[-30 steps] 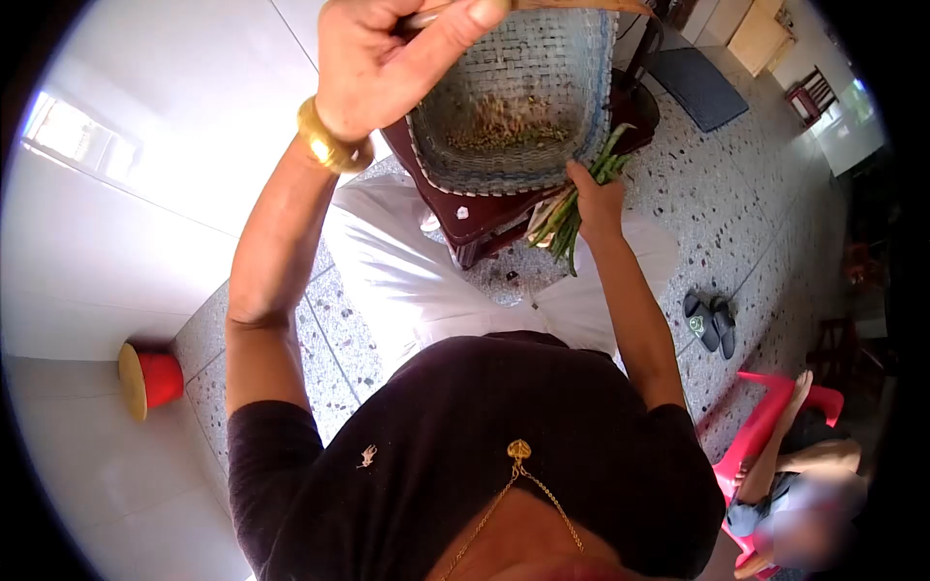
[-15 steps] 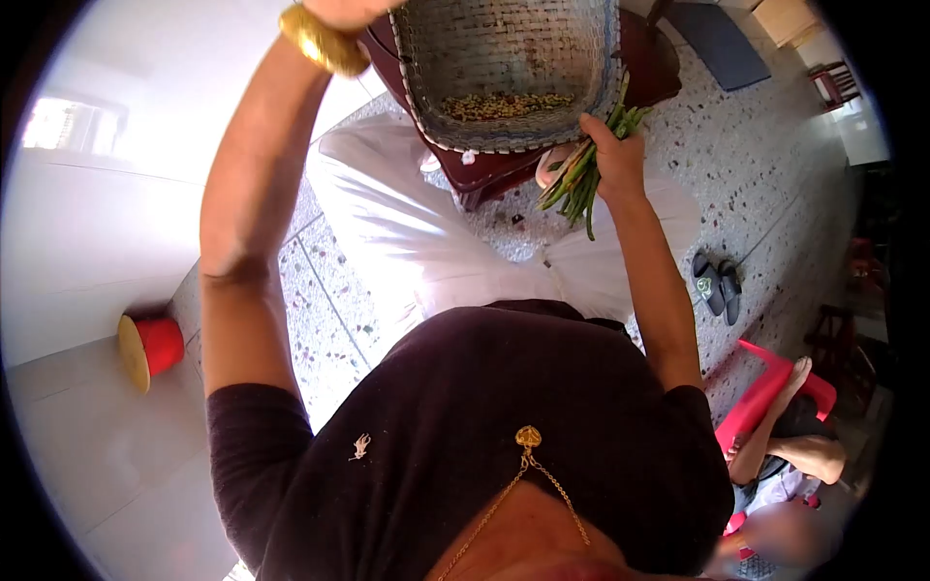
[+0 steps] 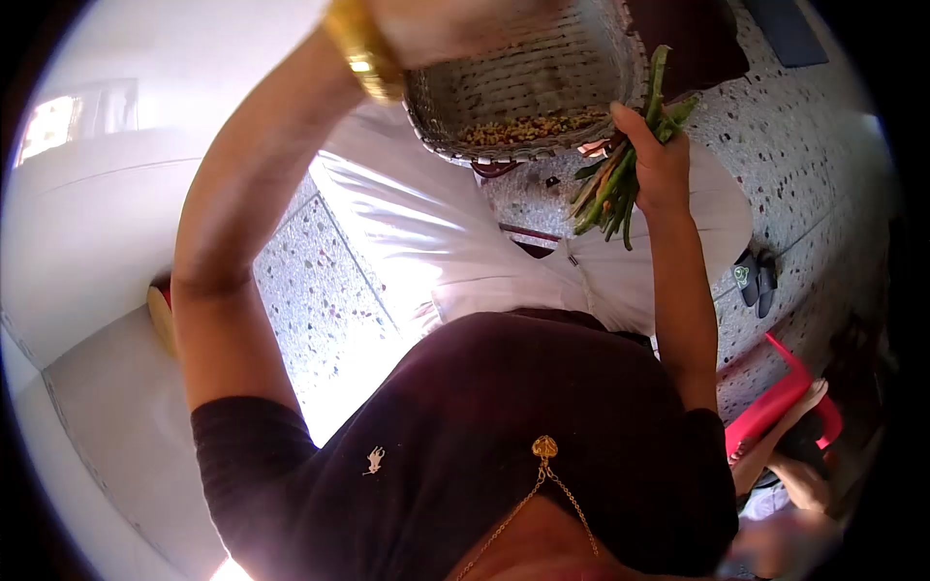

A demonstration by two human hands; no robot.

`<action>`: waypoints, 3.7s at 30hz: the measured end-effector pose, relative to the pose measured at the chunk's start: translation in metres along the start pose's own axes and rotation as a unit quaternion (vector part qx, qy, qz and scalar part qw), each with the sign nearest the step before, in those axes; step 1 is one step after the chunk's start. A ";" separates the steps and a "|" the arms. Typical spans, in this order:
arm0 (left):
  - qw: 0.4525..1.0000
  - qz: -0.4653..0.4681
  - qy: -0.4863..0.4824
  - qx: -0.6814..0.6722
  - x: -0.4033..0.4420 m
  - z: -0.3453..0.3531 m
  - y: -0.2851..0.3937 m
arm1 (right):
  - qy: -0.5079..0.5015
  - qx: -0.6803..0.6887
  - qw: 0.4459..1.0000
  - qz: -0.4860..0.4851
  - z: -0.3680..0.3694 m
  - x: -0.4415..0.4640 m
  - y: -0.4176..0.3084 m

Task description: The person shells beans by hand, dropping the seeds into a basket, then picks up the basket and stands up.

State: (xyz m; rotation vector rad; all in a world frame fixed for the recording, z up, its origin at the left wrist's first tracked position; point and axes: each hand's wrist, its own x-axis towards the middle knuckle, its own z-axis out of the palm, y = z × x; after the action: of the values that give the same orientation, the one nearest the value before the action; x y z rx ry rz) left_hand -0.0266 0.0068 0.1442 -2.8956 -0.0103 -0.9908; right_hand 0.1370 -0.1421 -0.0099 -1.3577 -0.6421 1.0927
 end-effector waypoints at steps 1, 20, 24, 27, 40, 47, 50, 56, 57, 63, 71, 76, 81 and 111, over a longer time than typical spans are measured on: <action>0.978 -0.120 -0.164 -0.056 -0.005 0.010 0.013 | 0.006 0.010 1.000 0.005 0.002 -0.001 -0.001; 0.755 -0.289 -0.545 -0.220 -0.055 0.131 -0.010 | -0.010 0.041 0.999 0.016 0.002 -0.002 -0.006; 0.783 -0.206 -0.518 -0.276 -0.049 0.130 -0.034 | -0.016 0.054 0.998 0.009 0.001 0.000 -0.001; 0.738 -0.264 -0.604 -0.148 -0.046 0.145 -0.013 | -0.019 0.053 0.998 0.010 0.001 -0.002 -0.004; 0.812 -0.195 -0.527 -0.158 -0.072 0.164 -0.001 | -0.015 0.065 0.998 0.013 0.004 -0.003 -0.007; 0.621 -0.388 -0.410 -0.544 -0.059 0.110 -0.025 | -0.016 0.063 0.998 0.003 0.004 -0.003 -0.005; 0.555 -0.475 -0.380 -0.567 -0.056 0.089 -0.014 | -0.018 0.064 0.998 0.005 0.004 -0.003 -0.005; 0.481 -0.539 -0.325 -0.611 -0.063 0.065 -0.009 | 0.000 0.081 0.996 0.025 -0.005 -0.009 -0.010; 0.478 -0.543 -0.311 -0.616 -0.062 0.060 -0.009 | 0.003 0.084 0.996 0.041 -0.013 -0.012 -0.013; 0.470 -0.549 -0.257 -0.642 -0.067 0.046 -0.006 | -0.061 0.185 0.980 0.039 -0.031 -0.025 -0.054; 0.683 -0.520 -0.318 -0.402 -0.077 0.063 -0.008 | -0.137 0.151 0.979 -0.014 0.012 -0.003 -0.072; 0.834 -0.353 -0.384 -0.181 -0.076 0.091 -0.016 | -0.155 0.245 0.957 0.000 0.024 0.014 -0.068; 0.770 -0.296 -0.565 -0.026 -0.059 0.134 0.001 | -0.115 0.204 0.972 -0.012 0.032 0.016 -0.060; 0.867 -0.305 -0.137 -0.369 -0.001 -0.005 0.018 | -0.235 0.315 0.920 0.004 0.055 0.010 -0.048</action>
State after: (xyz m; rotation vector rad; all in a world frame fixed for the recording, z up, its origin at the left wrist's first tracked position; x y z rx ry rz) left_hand -0.0299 -0.0113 0.1463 -3.8491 -0.7796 -0.7206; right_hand 0.1043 -0.1031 0.0426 -0.5414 -0.5530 1.4891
